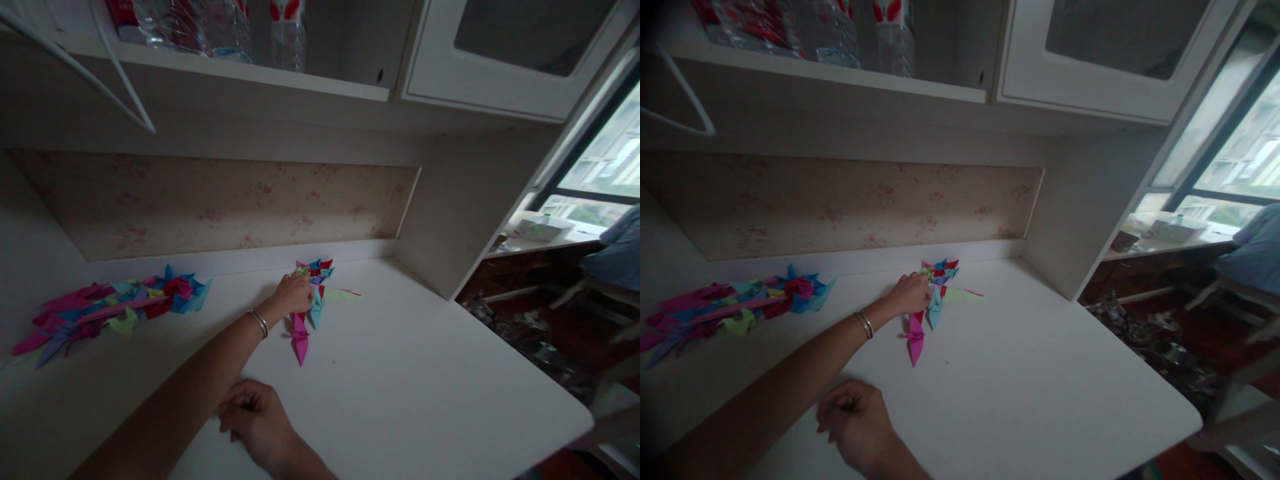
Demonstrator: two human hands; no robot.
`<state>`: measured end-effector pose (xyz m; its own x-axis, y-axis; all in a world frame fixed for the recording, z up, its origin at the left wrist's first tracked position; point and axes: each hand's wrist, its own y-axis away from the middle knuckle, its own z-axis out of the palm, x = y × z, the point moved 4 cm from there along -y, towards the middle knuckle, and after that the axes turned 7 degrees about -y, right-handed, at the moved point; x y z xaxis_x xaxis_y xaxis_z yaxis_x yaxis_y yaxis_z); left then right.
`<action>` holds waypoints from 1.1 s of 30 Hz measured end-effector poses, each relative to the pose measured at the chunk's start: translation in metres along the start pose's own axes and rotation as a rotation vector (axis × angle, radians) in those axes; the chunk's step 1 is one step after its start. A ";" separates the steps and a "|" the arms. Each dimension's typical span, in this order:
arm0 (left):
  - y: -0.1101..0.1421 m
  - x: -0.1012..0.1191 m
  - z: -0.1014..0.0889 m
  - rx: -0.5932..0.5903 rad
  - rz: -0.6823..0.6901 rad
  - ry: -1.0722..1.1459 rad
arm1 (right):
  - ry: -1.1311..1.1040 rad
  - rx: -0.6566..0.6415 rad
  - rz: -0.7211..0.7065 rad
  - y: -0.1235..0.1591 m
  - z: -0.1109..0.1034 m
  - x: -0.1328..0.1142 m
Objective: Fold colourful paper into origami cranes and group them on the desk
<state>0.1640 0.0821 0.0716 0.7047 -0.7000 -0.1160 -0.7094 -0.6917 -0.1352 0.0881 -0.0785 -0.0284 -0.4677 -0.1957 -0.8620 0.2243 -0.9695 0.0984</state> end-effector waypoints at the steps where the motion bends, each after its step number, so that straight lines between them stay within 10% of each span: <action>1: 0.000 -0.001 0.000 0.002 0.001 -0.001 | 0.002 -0.001 -0.001 0.000 0.000 0.000; 23: 0.005 -0.001 -0.004 0.032 -0.058 -0.018 | -0.015 -0.004 -0.009 -0.004 -0.001 0.001; 33: 0.037 -0.032 -0.034 0.216 -0.162 0.082 | 0.005 -0.007 0.036 0.002 0.005 -0.013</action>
<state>0.1147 0.0722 0.1042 0.7989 -0.6015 0.0026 -0.5621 -0.7480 -0.3529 0.0906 -0.0784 -0.0146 -0.4546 -0.2301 -0.8605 0.2471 -0.9607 0.1263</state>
